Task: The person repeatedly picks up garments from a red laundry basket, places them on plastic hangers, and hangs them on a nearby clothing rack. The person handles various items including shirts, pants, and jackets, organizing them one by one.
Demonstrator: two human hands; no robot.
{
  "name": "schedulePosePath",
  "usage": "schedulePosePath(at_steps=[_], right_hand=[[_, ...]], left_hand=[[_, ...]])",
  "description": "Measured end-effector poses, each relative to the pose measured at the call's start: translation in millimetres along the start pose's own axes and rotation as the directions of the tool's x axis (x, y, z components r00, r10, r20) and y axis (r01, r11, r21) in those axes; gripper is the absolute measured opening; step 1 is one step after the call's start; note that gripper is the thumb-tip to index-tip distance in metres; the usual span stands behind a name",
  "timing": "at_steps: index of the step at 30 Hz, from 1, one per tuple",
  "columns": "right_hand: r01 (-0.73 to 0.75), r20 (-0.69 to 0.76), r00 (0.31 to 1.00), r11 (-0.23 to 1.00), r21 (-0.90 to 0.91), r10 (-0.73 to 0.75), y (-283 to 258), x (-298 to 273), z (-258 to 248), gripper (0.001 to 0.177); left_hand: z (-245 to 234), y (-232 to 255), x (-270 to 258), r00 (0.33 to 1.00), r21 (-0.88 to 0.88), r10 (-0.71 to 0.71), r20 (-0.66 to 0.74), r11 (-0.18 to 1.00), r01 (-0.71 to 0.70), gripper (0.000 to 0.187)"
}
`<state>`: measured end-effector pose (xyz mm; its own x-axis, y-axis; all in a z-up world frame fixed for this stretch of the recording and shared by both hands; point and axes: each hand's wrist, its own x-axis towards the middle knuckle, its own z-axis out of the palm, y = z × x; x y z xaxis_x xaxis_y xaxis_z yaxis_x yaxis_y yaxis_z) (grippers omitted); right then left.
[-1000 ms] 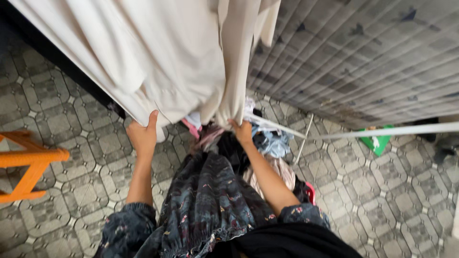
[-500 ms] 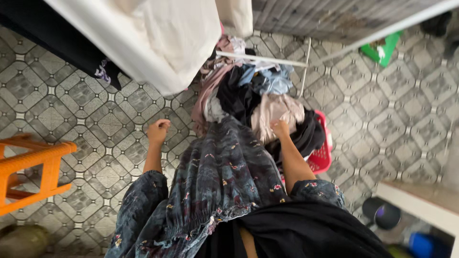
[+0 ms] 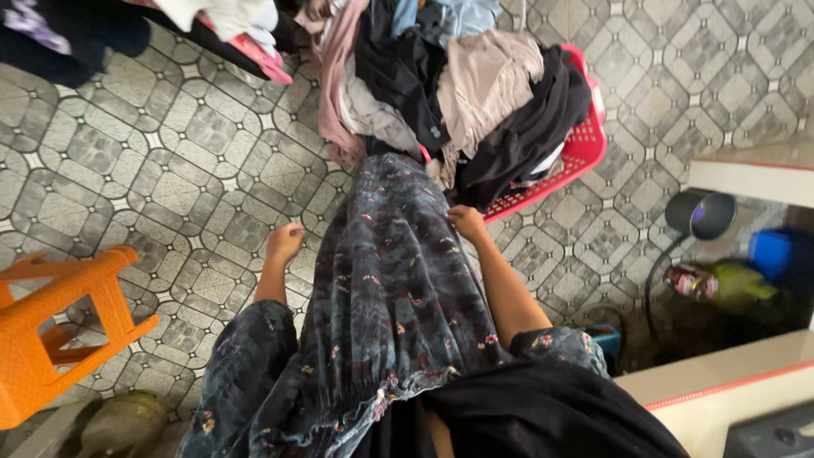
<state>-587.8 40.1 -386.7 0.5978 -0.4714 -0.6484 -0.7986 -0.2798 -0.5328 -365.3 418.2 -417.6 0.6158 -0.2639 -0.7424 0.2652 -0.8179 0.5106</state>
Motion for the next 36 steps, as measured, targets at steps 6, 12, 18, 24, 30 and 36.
schedulePosePath(at_steps=[6, 12, 18, 24, 30, 36], right_hand=[[0.165, -0.021, 0.986, 0.984, -0.067, -0.167, 22, 3, 56, 0.021], [-0.084, 0.163, 0.983, 0.996, -0.012, 0.085, 45, 66, 99, 0.02], [0.051, 0.167, 0.986, 0.962, -0.27, -0.006, 77, 212, 170, 0.019], [0.286, 0.24, 0.944, 0.922, -0.262, -0.224, 70, 368, 295, 0.02], [0.228, 0.562, 0.826, 0.931, -0.286, -0.029, 32, 431, 392, 0.043], [0.302, 0.19, 0.933, 0.952, 0.043, -0.305, 76, 448, 444, 0.05]], left_hand=[[43, 0, -1, 0.985, 0.1, 0.171, -0.017, 0.981, -0.168, 0.019], [112, -11, 36, 0.995, -0.077, 0.058, 0.087, 0.996, -0.051, 0.024], [188, -43, 62, 0.988, -0.244, 0.15, 0.033, 0.96, -0.138, 0.028], [191, -70, 84, 1.0, -0.266, -0.005, 0.022, 0.964, 0.011, 0.035], [162, -71, 140, 0.977, -0.47, -0.144, -0.158, 0.881, 0.054, 0.036], [206, -83, 121, 0.991, -0.38, -0.133, -0.029, 0.918, 0.112, 0.031]])
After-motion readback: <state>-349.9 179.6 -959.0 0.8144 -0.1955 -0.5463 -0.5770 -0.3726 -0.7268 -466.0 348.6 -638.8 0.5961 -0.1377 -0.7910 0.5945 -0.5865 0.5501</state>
